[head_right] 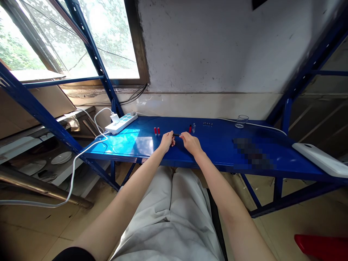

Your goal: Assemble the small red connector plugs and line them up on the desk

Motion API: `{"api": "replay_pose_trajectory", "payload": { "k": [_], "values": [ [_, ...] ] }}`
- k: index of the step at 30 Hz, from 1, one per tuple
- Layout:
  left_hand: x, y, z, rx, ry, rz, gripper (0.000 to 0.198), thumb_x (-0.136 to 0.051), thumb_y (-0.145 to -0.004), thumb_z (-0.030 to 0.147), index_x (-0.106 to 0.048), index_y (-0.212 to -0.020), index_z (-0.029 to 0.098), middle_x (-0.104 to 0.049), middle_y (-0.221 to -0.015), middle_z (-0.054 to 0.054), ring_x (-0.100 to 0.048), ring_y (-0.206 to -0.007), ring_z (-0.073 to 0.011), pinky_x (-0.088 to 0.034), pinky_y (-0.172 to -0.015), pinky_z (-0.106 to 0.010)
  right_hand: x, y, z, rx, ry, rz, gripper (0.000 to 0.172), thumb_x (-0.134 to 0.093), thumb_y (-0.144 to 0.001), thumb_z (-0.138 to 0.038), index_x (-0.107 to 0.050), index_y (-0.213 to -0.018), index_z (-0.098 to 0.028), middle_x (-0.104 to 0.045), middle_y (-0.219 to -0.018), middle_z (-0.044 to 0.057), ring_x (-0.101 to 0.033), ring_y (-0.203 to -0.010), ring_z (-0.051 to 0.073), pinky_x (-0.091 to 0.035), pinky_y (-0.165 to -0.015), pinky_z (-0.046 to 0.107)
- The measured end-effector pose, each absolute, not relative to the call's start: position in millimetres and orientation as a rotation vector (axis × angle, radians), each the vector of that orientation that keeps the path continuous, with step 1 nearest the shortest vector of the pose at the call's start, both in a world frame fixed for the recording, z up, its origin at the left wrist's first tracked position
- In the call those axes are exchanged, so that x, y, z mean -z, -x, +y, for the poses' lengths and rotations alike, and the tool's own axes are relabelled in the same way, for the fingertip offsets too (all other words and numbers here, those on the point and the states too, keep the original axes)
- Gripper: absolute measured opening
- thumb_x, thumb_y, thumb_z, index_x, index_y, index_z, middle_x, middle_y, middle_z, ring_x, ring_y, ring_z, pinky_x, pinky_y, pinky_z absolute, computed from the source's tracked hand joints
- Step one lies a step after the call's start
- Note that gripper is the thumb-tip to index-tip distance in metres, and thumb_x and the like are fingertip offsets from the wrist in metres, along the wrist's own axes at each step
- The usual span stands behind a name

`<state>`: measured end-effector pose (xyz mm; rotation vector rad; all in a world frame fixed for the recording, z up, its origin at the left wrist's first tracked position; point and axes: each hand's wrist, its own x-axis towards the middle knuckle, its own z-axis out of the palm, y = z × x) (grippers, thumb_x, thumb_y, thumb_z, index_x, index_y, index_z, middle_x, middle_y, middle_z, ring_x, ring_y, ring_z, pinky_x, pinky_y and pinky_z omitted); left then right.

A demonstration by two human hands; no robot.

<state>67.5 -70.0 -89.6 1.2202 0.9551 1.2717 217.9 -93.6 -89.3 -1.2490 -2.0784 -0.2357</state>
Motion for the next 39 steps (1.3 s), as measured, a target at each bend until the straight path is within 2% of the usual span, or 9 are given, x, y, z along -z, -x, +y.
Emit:
{"api": "replay_pose_trajectory", "payload": {
  "k": [6,13,17,23,29,35,39],
  "values": [
    [86.7,-65.0,-72.1,-1.251,-1.182,0.918,0.034,-0.046,-0.085,0.043,-0.039,-0.065,0.017,-0.041,-0.049,0.006,-0.043,-0.034,-0.0052,-0.029,-0.034,-0.017,87.1,-219.1,-96.2,0.229,1.223,-2.051,0.041,-0.024,-0.094,-0.04,-0.057,-0.101,-0.018,-0.064,-0.097,0.01,-0.06,-0.073,0.018,-0.04,-0.055,0.024],
    [84.4,-63.3,-73.5,-1.272,-1.16,0.919,0.035,-0.046,-0.085,0.045,-0.04,-0.065,0.016,-0.043,-0.052,0.005,-0.044,-0.036,-0.0052,-0.032,-0.036,-0.017,86.4,-219.9,-97.9,0.133,1.308,-2.015,0.034,-0.032,-0.092,-0.039,-0.052,-0.111,-0.02,-0.064,-0.102,0.008,-0.062,-0.075,0.019,-0.042,-0.056,0.026],
    [87.5,-63.8,-72.1,-1.267,-1.236,0.964,0.036,-0.044,-0.086,0.045,-0.043,-0.066,0.016,-0.043,-0.052,0.004,-0.045,-0.038,-0.005,-0.033,-0.037,-0.017,85.9,-220.0,-97.9,0.111,1.341,-2.056,0.032,-0.033,-0.091,-0.038,-0.054,-0.107,-0.021,-0.065,-0.101,0.007,-0.062,-0.074,0.019,-0.041,-0.055,0.025],
    [90.6,-66.5,-70.9,-1.294,-1.324,1.023,0.026,-0.038,-0.09,0.039,-0.042,-0.078,0.017,-0.049,-0.062,0.004,-0.047,-0.038,-0.0035,-0.033,-0.037,-0.015,85.3,-219.8,-96.9,0.124,1.383,-2.058,0.028,-0.035,-0.091,-0.034,-0.057,-0.102,-0.02,-0.066,-0.097,0.008,-0.061,-0.075,0.019,-0.041,-0.055,0.025],
    [92.4,-65.3,-67.2,-1.337,-1.24,1.074,0.016,-0.032,-0.093,0.032,-0.041,-0.091,0.019,-0.05,-0.064,0.005,-0.046,-0.037,-0.0038,-0.033,-0.037,-0.015,85.5,-221.9,-95.2,0.125,1.408,-1.975,0.03,-0.033,-0.091,-0.033,-0.057,-0.102,-0.019,-0.066,-0.095,0.009,-0.061,-0.078,0.021,-0.043,-0.058,0.027],
    [91.1,-64.8,-70.9,-1.235,-1.433,0.98,0.018,-0.048,-0.086,0.033,-0.05,-0.09,0.016,-0.057,-0.069,0.001,-0.048,-0.04,-0.0031,-0.033,-0.037,-0.015,82.3,-222.2,-97.4,0.146,1.331,-1.914,0.032,-0.032,-0.092,-0.035,-0.056,-0.105,-0.018,-0.065,-0.098,0.011,-0.06,-0.087,0.022,-0.045,-0.067,0.03],
    [88.0,-63.7,-73.9,-1.137,-1.491,0.831,0.023,-0.055,-0.081,0.035,-0.053,-0.087,0.013,-0.058,-0.068,0.0,-0.052,-0.043,-0.0044,-0.033,-0.038,-0.016,86.2,-220.7,-93.5,0.069,1.249,-2.073,0.026,-0.035,-0.091,-0.03,-0.057,-0.101,-0.019,-0.065,-0.094,0.009,-0.059,-0.085,0.021,-0.044,-0.07,0.029]
  ]
}}
